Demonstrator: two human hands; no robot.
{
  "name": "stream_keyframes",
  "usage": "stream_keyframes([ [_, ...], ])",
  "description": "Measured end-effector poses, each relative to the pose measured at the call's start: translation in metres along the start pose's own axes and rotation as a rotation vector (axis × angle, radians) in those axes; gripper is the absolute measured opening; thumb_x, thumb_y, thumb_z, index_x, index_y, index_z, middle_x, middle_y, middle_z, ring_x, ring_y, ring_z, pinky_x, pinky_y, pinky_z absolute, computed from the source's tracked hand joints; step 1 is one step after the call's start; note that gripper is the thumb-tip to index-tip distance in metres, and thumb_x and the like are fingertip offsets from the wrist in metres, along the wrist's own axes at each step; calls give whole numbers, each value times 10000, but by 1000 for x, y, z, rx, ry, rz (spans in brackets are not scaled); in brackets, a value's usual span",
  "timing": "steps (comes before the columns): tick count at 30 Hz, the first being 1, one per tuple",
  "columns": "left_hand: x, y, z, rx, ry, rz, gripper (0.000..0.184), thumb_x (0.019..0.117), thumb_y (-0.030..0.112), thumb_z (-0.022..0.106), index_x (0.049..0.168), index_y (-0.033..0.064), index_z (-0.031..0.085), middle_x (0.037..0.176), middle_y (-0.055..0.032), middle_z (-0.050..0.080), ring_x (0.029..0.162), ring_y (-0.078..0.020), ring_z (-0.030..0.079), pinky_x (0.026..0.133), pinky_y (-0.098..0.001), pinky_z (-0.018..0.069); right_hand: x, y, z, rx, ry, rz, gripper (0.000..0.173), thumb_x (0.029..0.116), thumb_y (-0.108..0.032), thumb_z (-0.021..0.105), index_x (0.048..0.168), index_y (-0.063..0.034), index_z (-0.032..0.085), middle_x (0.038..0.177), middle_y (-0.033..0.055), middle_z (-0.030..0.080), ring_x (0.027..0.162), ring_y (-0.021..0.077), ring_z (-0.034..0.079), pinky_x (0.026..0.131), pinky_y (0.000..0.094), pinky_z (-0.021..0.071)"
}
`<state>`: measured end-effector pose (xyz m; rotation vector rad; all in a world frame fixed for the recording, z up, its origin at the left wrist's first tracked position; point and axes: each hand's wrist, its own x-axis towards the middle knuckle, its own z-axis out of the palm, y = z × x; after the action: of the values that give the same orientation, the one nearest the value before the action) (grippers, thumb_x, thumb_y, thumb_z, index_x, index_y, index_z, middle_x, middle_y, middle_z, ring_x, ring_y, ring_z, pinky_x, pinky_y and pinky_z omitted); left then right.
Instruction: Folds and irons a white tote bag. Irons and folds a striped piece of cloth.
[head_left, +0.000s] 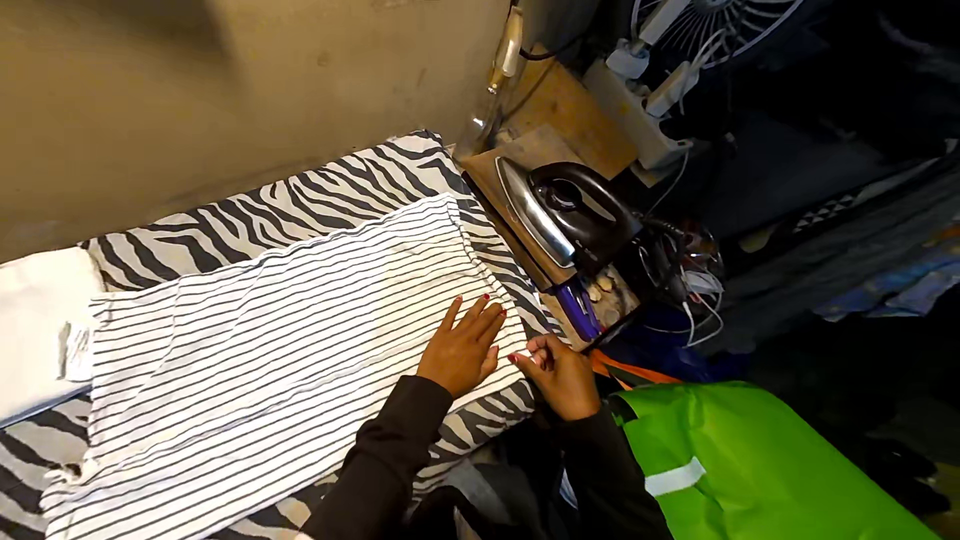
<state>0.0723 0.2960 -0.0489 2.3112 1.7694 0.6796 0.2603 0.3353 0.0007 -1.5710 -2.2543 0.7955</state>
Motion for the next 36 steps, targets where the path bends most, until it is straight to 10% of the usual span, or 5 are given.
stream_keyframes([
  [10, 4, 3, -6, -100, 6, -90, 456, 1080, 276, 425, 1494, 117, 531, 1516, -150, 530, 1438, -299, 476, 1209, -562, 293, -6, 13, 15, -7, 155, -49, 207, 915, -194, 722, 907, 13, 714, 763, 143, 670, 736, 320, 648, 714, 527, 515],
  [20, 33, 9, -27, -346, 82, -344, 259, 1038, 219, 572, 1087, 30, 744, 1048, -153, 695, 1080, -345, 630, 985, -570, 406, -16, 24, 30, 36, 307, -124, 223, 936, -200, 652, 913, 16, 704, 877, 166, 664, 842, 355, 647, 767, 549, 521],
  [28, 11, 19, 5, -80, 351, -90, 232, 959, 60, 629, 1166, 26, 727, 1220, -219, 694, 1165, -416, 660, 965, -565, 528, -13, 18, 18, 9, 195, -61, 196, 938, -118, 691, 1005, 63, 658, 852, 188, 658, 779, 354, 656, 738, 547, 538],
  [32, -7, 36, 14, -2, -4, -97, 628, 1027, 455, 488, 1540, 93, 466, 1641, -90, 383, 1529, -355, 317, 1187, -698, 206, 3, 4, -13, -127, 9, -67, 230, 994, -142, 632, 1066, 69, 687, 977, 261, 699, 935, 438, 691, 851, 623, 544],
  [36, -1, 35, 2, -120, -221, -117, 594, 1062, 439, 435, 1611, 227, 357, 1718, -46, 193, 1593, -328, 95, 1195, -736, 7, 66, -32, -71, -336, 331, -257, 316, 1011, -173, 603, 1225, 48, 674, 1272, 339, 608, 1232, 554, 543, 1030, 687, 434],
])
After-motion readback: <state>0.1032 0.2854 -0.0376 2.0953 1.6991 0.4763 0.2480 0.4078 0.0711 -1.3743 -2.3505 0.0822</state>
